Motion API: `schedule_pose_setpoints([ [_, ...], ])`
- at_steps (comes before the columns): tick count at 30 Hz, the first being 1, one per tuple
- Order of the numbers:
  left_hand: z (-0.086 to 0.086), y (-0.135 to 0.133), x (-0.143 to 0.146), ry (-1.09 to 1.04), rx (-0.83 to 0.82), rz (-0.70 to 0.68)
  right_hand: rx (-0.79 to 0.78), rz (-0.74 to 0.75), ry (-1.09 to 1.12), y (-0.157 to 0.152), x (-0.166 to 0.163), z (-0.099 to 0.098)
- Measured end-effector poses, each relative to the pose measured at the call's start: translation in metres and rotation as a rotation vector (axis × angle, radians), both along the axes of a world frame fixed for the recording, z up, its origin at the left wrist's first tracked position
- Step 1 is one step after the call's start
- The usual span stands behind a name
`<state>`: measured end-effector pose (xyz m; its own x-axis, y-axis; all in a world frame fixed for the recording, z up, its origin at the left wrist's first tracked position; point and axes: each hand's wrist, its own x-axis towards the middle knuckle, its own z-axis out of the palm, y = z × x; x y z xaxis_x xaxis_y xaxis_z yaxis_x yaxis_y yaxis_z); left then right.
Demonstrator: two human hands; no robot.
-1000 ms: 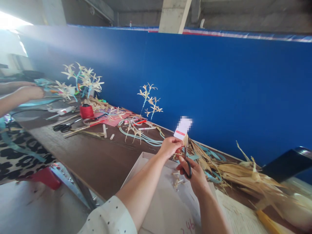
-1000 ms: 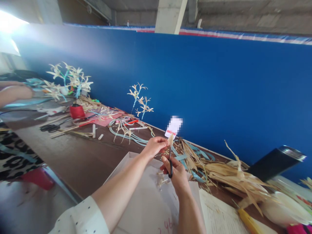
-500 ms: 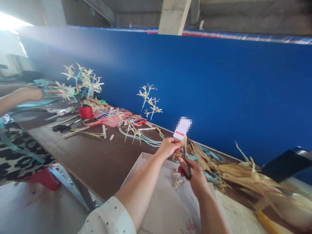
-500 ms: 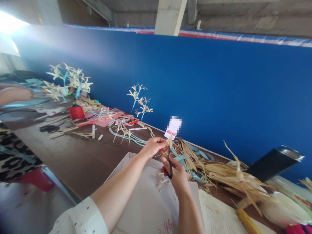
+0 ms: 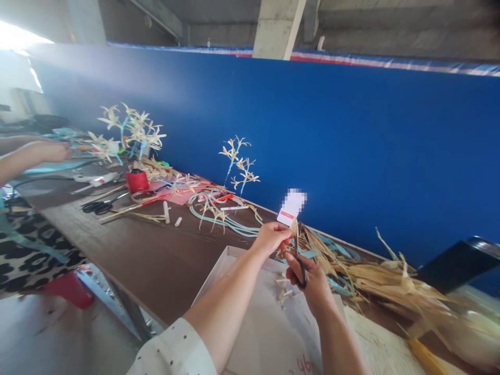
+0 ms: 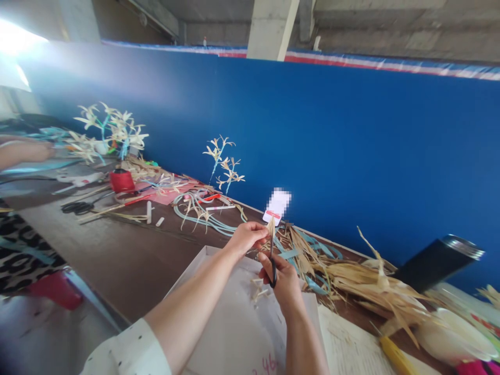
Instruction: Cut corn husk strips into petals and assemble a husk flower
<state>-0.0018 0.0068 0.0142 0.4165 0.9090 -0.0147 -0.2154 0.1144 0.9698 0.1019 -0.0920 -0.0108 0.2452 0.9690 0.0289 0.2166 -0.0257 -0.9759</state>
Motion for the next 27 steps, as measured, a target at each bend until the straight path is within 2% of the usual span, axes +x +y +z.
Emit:
schedule_pose_setpoints([
  [10, -0.0058, 0.0023, 0.0033, -0.02, 0.016, 0.001, -0.004, -0.03, -0.036, 0.0003, -0.0024, 0.0011],
  [27, -0.0003, -0.0012, 0.0007, -0.017, -0.029, -0.03, -0.005, -0.079, -0.037, 0.0032, -0.0037, -0.004],
])
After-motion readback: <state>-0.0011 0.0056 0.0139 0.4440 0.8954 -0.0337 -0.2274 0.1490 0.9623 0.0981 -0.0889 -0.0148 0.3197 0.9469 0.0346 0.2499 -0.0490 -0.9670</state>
